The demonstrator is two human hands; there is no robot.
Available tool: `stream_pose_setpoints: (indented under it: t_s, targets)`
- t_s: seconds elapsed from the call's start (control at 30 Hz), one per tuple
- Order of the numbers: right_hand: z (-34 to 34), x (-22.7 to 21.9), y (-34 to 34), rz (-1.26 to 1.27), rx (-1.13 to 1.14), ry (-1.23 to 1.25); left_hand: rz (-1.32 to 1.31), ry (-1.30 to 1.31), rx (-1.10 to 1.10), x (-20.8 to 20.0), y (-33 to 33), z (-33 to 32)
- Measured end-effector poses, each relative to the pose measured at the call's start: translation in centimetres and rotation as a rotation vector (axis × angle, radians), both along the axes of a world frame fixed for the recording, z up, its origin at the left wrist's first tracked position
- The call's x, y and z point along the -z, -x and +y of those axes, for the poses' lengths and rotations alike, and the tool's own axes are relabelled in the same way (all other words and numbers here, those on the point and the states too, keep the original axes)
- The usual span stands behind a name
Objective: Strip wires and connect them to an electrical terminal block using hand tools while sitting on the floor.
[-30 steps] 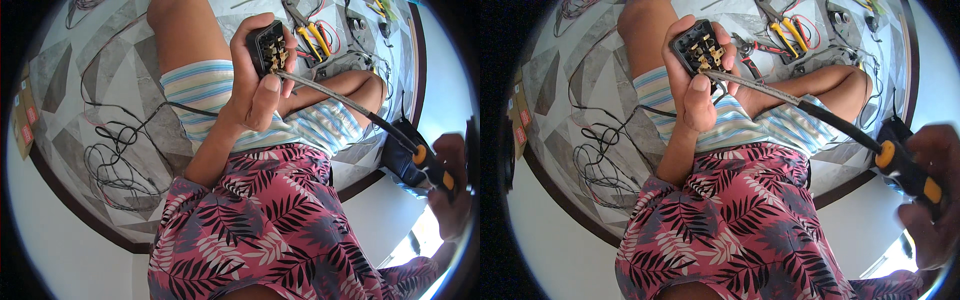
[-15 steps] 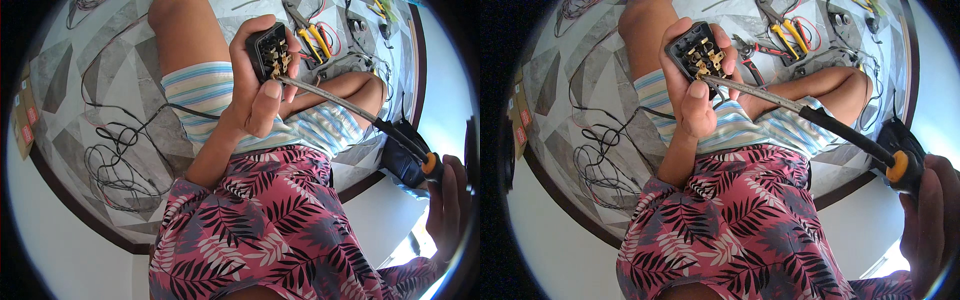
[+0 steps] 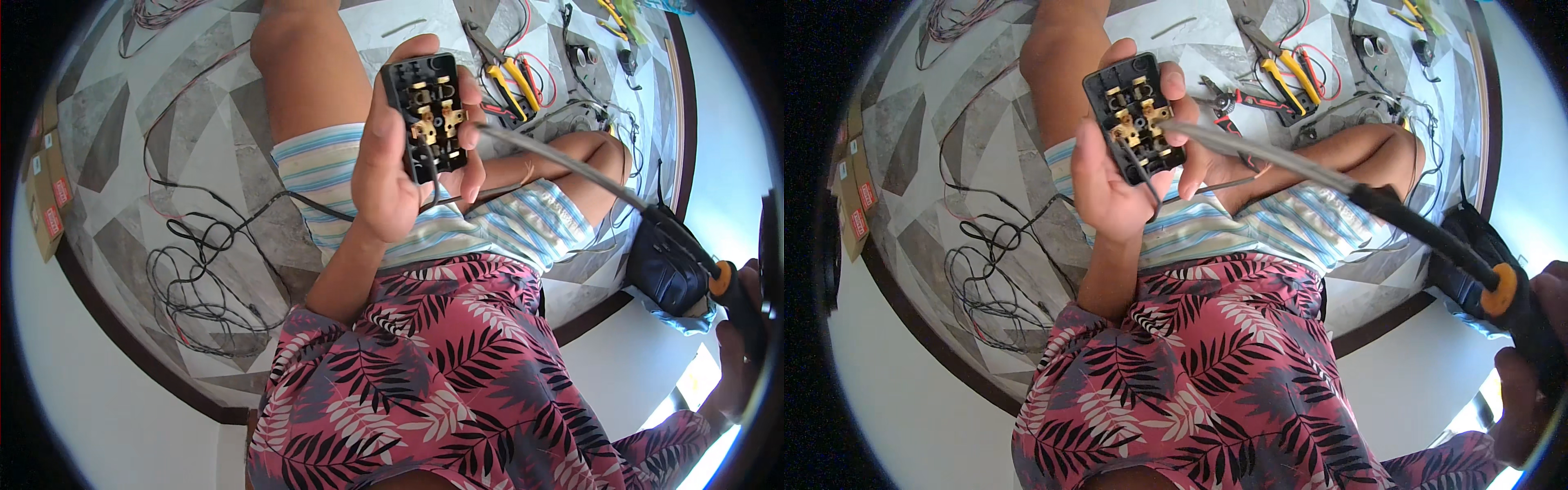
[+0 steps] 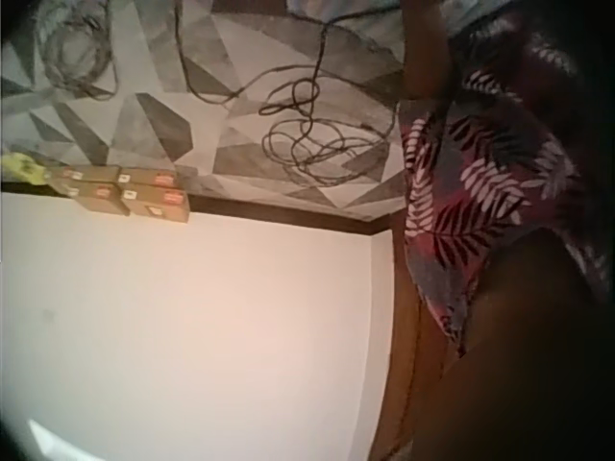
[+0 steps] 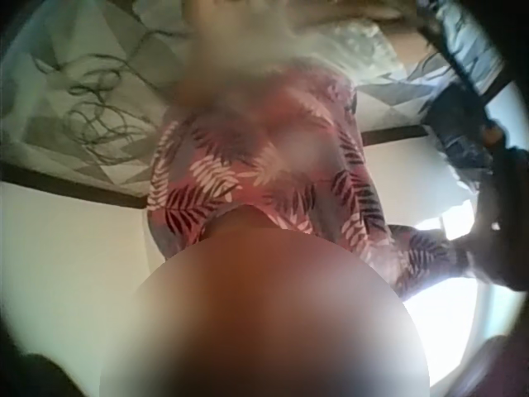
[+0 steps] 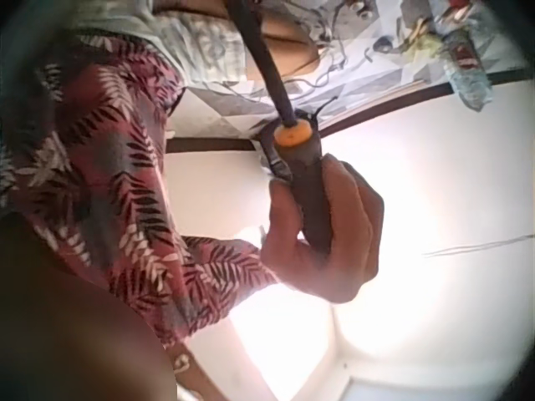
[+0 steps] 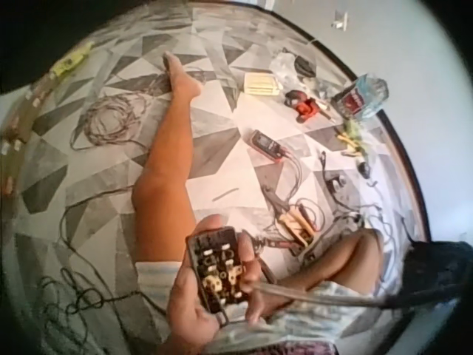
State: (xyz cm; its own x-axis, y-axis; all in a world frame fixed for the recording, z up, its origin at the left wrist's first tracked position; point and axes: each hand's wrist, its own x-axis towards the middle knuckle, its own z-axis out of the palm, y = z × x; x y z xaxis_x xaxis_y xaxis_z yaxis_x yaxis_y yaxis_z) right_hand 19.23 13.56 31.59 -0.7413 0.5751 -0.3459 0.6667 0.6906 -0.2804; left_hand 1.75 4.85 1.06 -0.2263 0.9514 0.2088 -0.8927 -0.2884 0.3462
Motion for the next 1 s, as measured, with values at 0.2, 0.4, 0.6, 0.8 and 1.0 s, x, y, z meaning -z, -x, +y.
stream_pose_setpoints:
  t_s: [0.2, 0.4, 0.6, 0.8, 1.0]
  targets:
    - [-1.4, 5.7, -10.1, -0.021, 0.356, 0.299, -0.294, -0.071, 0.126, -0.5, 2.5, -0.3]
    - [-10.7, 23.4, -20.6, 0.017, 0.748, 0.219, -0.239, -0.041, 0.164, -2.4, 3.5, -1.5]
    - [-14.6, 26.9, -18.7, 0.069, 0.686, 0.067, -0.189, -0.027, 0.228, -3.1, 2.6, -2.1]
    - [-10.6, 24.0, -16.0, 0.166, 0.604, -0.136, -0.131, 0.193, 0.22, -4.6, 0.3, -2.0]
    - [-6.5, 20.4, -7.6, 0.712, 0.536, 0.004, 0.139, 0.325, 0.162, -3.4, -1.6, -2.7]
